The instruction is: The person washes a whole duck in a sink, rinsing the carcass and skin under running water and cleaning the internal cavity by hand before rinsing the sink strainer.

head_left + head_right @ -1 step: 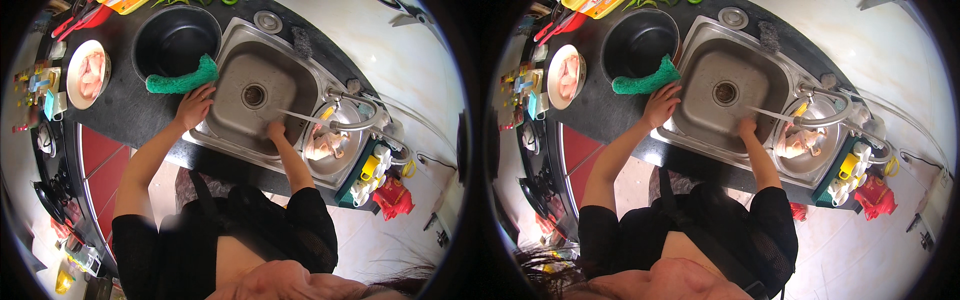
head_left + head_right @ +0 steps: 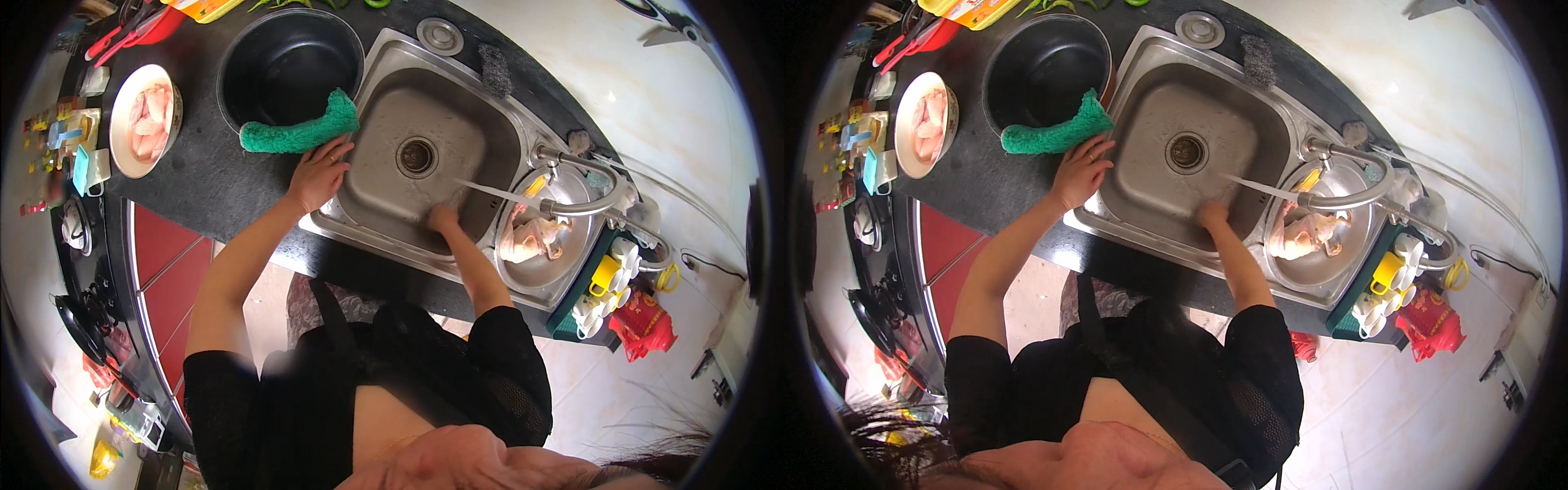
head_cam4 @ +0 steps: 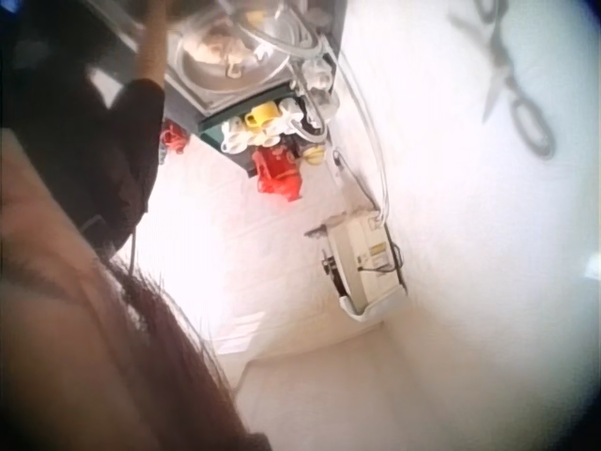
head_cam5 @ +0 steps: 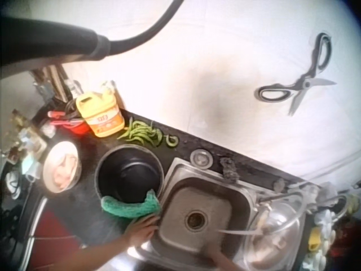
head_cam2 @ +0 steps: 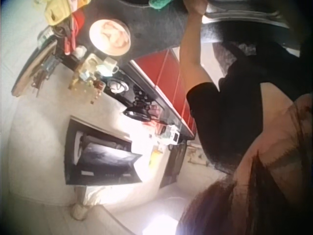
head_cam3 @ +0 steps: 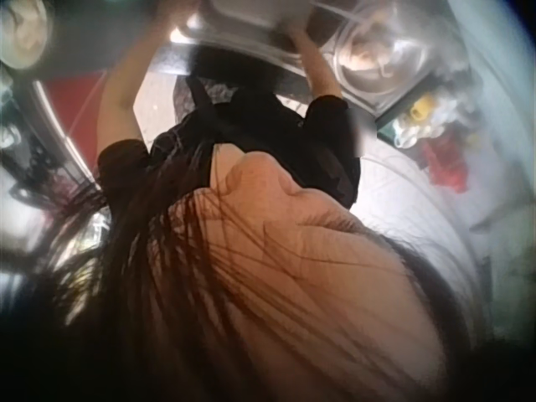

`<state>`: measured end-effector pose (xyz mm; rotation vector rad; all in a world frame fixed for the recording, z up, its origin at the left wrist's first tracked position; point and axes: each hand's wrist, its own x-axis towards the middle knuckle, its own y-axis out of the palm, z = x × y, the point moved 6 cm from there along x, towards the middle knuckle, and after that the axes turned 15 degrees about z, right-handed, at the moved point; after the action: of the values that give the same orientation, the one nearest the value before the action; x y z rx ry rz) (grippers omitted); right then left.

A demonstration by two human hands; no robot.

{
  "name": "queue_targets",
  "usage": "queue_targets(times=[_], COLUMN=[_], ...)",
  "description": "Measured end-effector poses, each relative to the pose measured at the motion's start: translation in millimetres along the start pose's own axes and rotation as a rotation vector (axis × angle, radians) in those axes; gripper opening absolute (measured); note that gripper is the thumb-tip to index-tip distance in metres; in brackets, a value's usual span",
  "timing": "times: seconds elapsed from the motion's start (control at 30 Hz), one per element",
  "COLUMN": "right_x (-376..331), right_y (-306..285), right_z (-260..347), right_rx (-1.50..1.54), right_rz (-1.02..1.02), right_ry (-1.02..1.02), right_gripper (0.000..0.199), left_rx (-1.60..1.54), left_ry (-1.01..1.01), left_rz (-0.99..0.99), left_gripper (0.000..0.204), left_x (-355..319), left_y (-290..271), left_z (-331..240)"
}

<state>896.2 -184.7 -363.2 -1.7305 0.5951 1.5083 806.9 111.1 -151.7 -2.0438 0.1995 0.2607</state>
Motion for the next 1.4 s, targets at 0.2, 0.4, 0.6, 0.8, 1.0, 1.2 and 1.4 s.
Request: queue_targets(times=[0.2, 0.4, 0.6, 0.8, 1.0, 1.2, 1.4], right_x=[0.5, 27.0, -1.0, -21.4, -167.4, -54.5, -84.6], right_y=[-47.8, -74.3, -78.2, -64.1, -68.8, -63.7, -82.0], right_z=[153.7, 10.3, -38.5, 16.4, 174.5, 95.9, 21.1], right_rx=[1.603, 2.455, 2.897, 2.000, 0.497, 0.723, 2.158], right_rz=[0.399, -0.098, -0.046, 0.147, -0.039, -0.615, -0.093], right_ry=[-0.811, -0.587, -0.798, -0.500, -1.026, -0.693, -0.784], right_gripper=[0.038, 0.031, 0.014, 0.027, 0.054, 0.049, 0.020], left_rx=[0.001, -0.032, 0.001, 0.042, 0.025, 0.028, 0.073], left_ry=[-0.019, 0.000, -0.006, -0.012, -0.031, -0.028, -0.041], left_rz=[0.018, 0.015, 0.014, 0.026, 0.065, 0.083, 0.088], left_gripper=[0.008, 0.009, 0.015, 0.030, 0.033, 0.034, 0.030], left_x=[2.1, 3.4, 1.8, 3.7, -0.6, 1.7, 1.4], left_y=[-2.4, -4.2, -4.1, -1.8, 4.6, 3.5, 4.3], left_z=[1.5, -0.6, 0.0, -1.0, 6.2, 0.4, 5.0])
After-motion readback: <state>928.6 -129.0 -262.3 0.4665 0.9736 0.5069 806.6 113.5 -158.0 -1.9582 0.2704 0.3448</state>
